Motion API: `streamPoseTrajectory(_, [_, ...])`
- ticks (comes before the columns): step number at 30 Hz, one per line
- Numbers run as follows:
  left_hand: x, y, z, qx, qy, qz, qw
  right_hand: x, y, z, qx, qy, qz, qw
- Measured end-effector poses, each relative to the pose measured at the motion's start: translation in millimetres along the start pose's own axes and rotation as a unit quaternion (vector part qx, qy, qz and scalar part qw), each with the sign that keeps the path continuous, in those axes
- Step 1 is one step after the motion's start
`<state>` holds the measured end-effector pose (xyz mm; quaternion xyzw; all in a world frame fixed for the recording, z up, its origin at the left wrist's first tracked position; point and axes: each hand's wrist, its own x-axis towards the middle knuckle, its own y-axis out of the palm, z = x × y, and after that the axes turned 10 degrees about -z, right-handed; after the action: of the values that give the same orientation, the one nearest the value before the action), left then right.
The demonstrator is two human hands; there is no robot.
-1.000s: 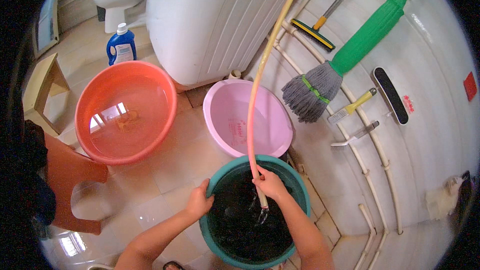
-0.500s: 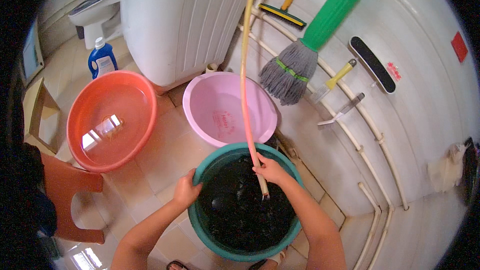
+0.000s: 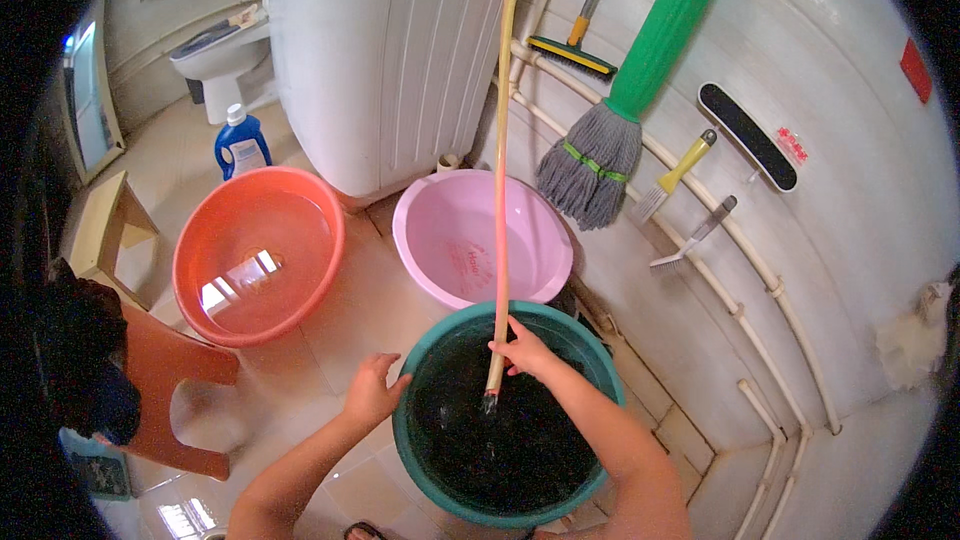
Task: The person hand-washes several dark-colored garments in a teal basin using a hose to rinse them. They repeatedly submerge, agitate, and wring out the clothes, then transfer them to a nearby stool. The process continues with additional items from the basin.
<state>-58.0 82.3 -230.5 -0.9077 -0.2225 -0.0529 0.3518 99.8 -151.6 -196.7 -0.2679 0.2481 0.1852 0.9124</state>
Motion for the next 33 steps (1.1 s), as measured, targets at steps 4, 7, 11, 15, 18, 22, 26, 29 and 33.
streamPoseTrajectory(4, [-2, -2, -4, 0.008, -0.009, 0.016, 1.000, 16, 29, -15, 0.014, -0.008, -0.018, 1.000])
streamPoseTrajectory(7, [5, 1, -13, 0.010, -0.038, 0.033, 0.999, 22, 36, -16, 0.004, -0.011, 0.007, 1.000])
streamPoseTrajectory(11, [13, 12, -14, 0.035, -0.076, 0.053, 0.995, 26, 37, -15, 0.027, -0.003, 0.032, 0.999])
streamPoseTrajectory(15, [15, 27, -6, 0.034, -0.102, 0.035, 0.994, 29, 36, -13, 0.043, -0.003, 0.048, 0.998])
streamPoseTrajectory(18, [13, 34, -1, -0.018, -0.132, 0.010, 0.991, 34, 34, -11, 0.045, -0.002, 0.055, 0.997])
streamPoseTrajectory(22, [15, 28, -11, -0.046, -0.133, -0.035, 0.989, 32, 27, -11, 0.063, 0.014, 0.062, 0.996])
streamPoseTrajectory(26, [21, 18, -37, -0.003, -0.027, -0.053, 0.998, 33, 18, -23, 0.079, 0.012, 0.055, 0.995])
streamPoseTrajectory(29, [23, 19, -40, 0.004, 0.038, -0.045, 0.998, 19, 11, -23, 0.015, -0.023, 0.027, 0.999])
streamPoseTrajectory(33, [19, 16, -54, -0.010, 0.098, -0.025, 0.995, -18, 3, -37, -0.211, -0.201, 0.022, 0.956])
